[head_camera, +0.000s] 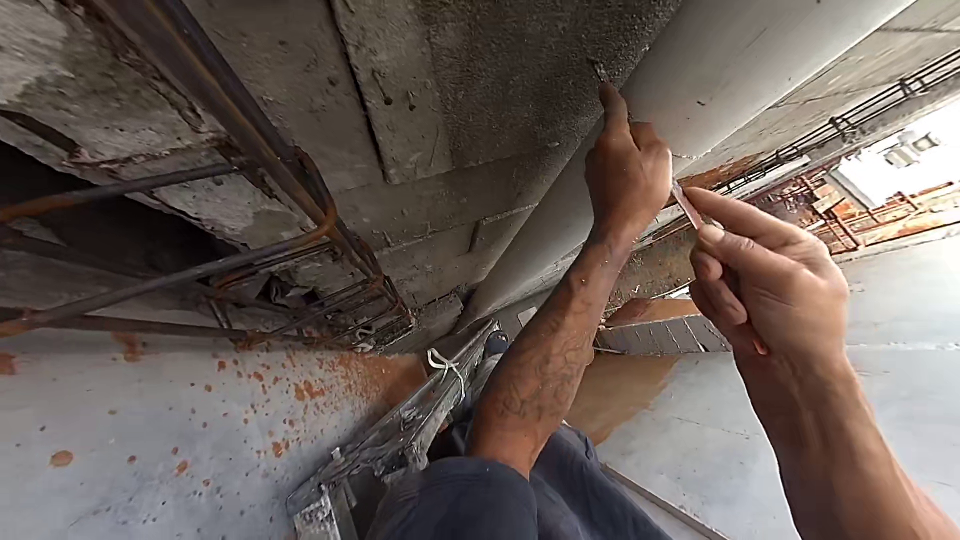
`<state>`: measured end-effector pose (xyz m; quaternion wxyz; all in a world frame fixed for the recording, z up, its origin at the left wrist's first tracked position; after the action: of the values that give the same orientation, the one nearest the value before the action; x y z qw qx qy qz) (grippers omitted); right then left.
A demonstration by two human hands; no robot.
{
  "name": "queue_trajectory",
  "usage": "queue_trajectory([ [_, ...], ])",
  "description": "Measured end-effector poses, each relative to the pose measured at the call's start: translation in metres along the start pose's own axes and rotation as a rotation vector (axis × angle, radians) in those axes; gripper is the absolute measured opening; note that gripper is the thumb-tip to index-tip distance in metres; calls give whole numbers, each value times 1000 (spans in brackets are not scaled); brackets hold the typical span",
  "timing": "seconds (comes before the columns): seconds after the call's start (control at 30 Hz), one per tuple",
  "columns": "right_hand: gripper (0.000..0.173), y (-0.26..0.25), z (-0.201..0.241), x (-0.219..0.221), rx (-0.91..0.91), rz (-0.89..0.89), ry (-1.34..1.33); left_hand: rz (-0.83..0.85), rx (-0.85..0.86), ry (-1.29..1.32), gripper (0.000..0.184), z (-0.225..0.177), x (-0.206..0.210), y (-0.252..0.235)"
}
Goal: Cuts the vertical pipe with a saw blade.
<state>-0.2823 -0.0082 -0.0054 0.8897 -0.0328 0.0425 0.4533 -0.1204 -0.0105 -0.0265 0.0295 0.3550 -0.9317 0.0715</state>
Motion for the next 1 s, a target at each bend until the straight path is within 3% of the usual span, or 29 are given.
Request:
queue_trajectory([
  [0.13,42,33,-1,-12,8,41,12,32,41,-23,65,1,11,42],
  [0.3,38,-1,9,12,3,-51,9,22,-5,70,58,1,-2,-4],
  [0.47,41,31,4,9,-7,-40,-2,95,30,41,63,2,3,35],
  [0.67,37,-4,10,23,-17,-94,28,44,0,122,59,4,-6,-13],
  [0.83,39,38,1,7,-17,-57,29,120,26,43,64,5,6,40],
  [1.0,36,-3,8,25,-15,-103,91,70,6,113,58,5,-7,-13],
])
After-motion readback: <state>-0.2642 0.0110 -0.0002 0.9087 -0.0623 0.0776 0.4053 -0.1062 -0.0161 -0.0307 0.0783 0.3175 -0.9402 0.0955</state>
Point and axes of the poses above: each hand's wrist, its own y-axis away from the middle knuckle, its own x-axis out of the palm, z = x × y, the point moved 5 cm from there along -y, towards the middle knuckle, and after that the axes turned 12 degrees about z, right-handed, at the moved point
